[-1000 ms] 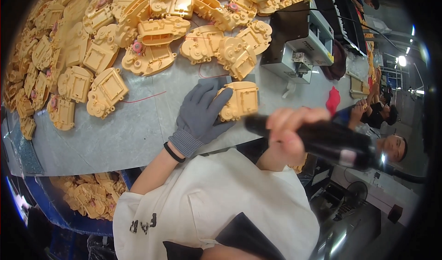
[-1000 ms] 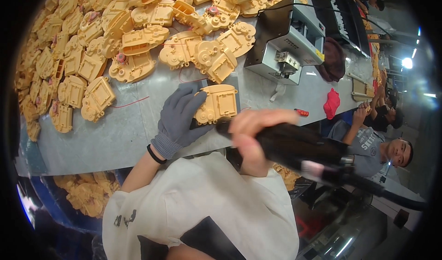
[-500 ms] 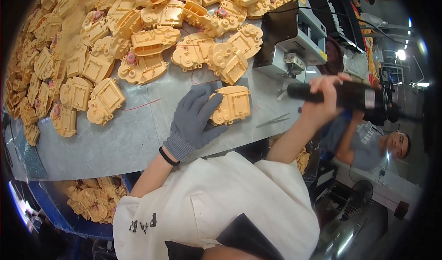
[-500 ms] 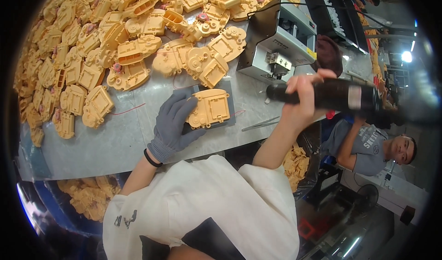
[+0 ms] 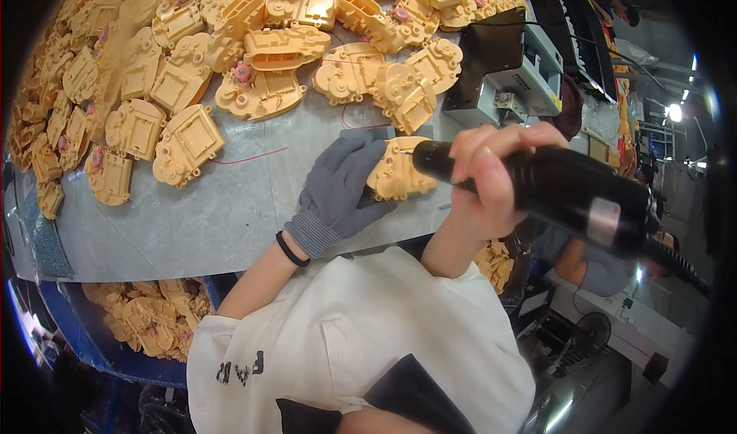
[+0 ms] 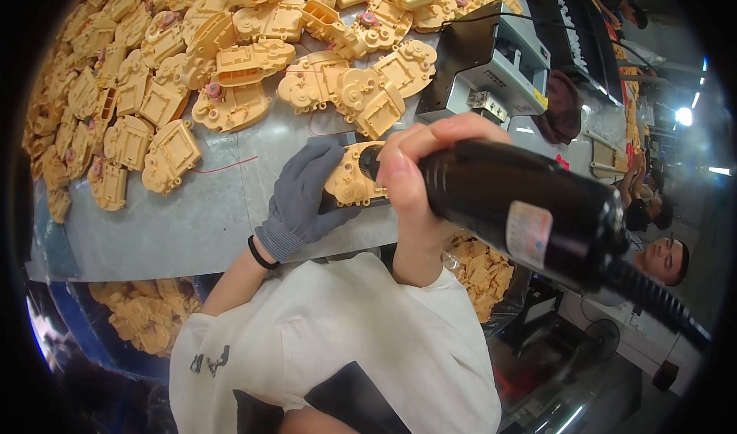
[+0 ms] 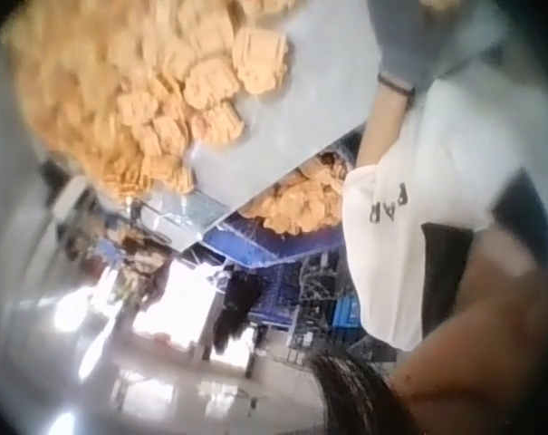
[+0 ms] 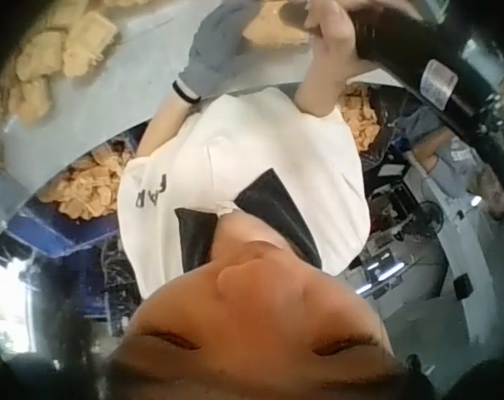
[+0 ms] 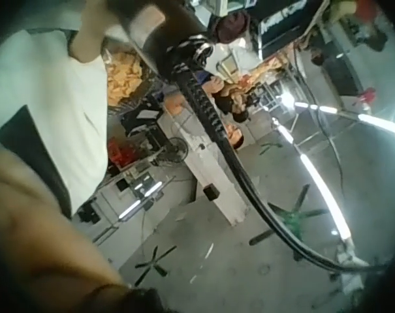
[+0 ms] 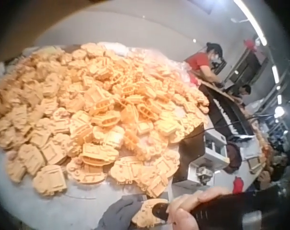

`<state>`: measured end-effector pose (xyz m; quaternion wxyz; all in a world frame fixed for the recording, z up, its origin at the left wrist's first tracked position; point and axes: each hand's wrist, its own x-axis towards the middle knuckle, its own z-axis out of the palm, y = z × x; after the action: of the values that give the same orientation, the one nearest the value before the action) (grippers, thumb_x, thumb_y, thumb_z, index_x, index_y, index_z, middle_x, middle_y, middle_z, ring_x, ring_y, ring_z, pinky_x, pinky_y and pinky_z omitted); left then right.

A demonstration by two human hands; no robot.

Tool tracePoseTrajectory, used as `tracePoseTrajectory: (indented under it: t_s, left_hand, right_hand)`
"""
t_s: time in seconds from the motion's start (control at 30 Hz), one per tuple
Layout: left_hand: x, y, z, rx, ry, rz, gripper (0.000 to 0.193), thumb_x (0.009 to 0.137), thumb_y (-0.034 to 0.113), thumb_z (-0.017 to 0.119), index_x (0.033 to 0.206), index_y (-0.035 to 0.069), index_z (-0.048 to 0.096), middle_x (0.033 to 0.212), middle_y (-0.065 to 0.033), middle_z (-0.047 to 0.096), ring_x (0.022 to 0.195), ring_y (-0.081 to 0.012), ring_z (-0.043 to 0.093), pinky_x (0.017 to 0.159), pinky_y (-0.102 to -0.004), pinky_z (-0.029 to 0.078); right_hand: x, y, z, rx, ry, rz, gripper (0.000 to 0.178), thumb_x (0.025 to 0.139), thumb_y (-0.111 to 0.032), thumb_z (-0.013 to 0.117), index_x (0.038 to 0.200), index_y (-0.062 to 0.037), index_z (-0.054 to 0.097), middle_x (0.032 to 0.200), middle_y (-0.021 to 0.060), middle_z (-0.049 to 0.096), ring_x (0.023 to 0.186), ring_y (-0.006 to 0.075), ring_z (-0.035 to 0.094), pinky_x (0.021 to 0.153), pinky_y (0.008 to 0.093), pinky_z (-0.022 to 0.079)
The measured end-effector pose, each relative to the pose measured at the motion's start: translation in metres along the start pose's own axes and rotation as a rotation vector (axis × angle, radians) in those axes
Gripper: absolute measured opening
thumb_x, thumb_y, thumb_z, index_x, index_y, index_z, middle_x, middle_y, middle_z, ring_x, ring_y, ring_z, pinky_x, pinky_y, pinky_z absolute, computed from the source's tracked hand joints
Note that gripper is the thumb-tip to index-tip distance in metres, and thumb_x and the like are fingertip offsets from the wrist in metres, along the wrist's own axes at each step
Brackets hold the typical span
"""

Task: The person assembles yellow plastic toy tank components by hand on a production line, securing them with screws using a power screwdriver.

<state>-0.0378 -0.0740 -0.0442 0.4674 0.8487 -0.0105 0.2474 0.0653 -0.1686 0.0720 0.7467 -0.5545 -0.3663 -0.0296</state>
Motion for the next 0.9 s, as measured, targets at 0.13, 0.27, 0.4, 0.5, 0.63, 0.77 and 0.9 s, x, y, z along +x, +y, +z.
tracePoseTrajectory:
  t_s: [0.13,0.27,0.4,0.5,0.63,0.77,0.9]
  left_hand:
    - [-0.001,0.000,-0.001,0.009,0.000,-0.007,0.078,0.057,0.025,0.078,0.122,0.003,0.043,0.112,-0.0130,0.052,0.107,-0.0322,0.048,0.090,-0.0433,0.042]
    - [0.001,0.000,-0.004,0.000,0.030,-0.001,0.078,0.053,0.020,0.081,0.120,0.004,0.045,0.115,-0.0176,0.052,0.103,-0.0365,0.052,0.087,-0.0423,0.045]
    - [0.002,0.001,-0.004,-0.004,-0.008,-0.028,0.079,0.051,0.020,0.082,0.119,0.004,0.046,0.114,-0.0177,0.052,0.102,-0.0368,0.053,0.087,-0.0423,0.045]
    - [0.002,-0.001,-0.003,0.013,0.031,-0.013,0.079,0.050,0.019,0.082,0.119,0.004,0.046,0.114,-0.0180,0.052,0.102,-0.0370,0.053,0.086,-0.0420,0.045]
    - [0.003,0.000,-0.001,-0.006,0.006,-0.007,0.078,0.053,0.021,0.081,0.120,0.004,0.045,0.112,-0.0157,0.053,0.104,-0.0344,0.050,0.088,-0.0422,0.044]
    - [0.003,-0.003,0.003,-0.008,-0.018,0.008,0.072,0.057,0.022,0.078,0.120,0.004,0.047,0.109,-0.0125,0.054,0.105,-0.0325,0.049,0.090,-0.0426,0.041]
    - [0.006,0.000,-0.001,0.068,-0.018,0.009,0.066,0.060,0.025,0.077,0.118,0.005,0.050,0.106,-0.0120,0.054,0.104,-0.0324,0.050,0.089,-0.0416,0.042]
  right_hand:
    - [-0.002,0.015,0.003,-0.196,0.011,0.058,0.040,0.070,0.005,0.054,0.106,-0.0024,0.039,0.056,0.0069,0.047,0.041,0.0155,0.044,0.044,0.0289,0.039]
    - [-0.001,0.018,0.004,-0.174,-0.056,0.077,0.039,0.069,0.008,0.056,0.102,-0.0034,0.039,0.058,0.0073,0.048,0.043,0.0156,0.045,0.045,0.0287,0.040]
    - [0.004,0.021,0.003,-0.177,-0.038,0.131,0.037,0.068,0.009,0.056,0.098,-0.0046,0.040,0.059,0.0075,0.048,0.044,0.0157,0.045,0.046,0.0282,0.040]
    - [0.005,0.021,0.008,-0.165,-0.006,0.187,0.037,0.068,0.009,0.056,0.098,-0.0052,0.040,0.059,0.0075,0.048,0.044,0.0156,0.045,0.046,0.0283,0.040]
    - [0.004,0.019,0.002,-0.161,0.023,0.174,0.037,0.068,0.009,0.056,0.097,-0.0053,0.040,0.059,0.0072,0.048,0.043,0.0152,0.044,0.046,0.0281,0.039]
    - [0.000,0.025,-0.002,-0.234,-0.108,0.100,0.037,0.067,0.010,0.055,0.097,-0.0037,0.040,0.059,0.0076,0.049,0.044,0.0155,0.047,0.047,0.0279,0.043]
    - [0.002,0.005,-0.022,0.056,0.078,-0.002,0.045,0.069,0.003,0.061,0.110,0.0017,0.040,0.063,0.0053,0.054,0.051,0.0114,0.052,0.052,0.0250,0.045]
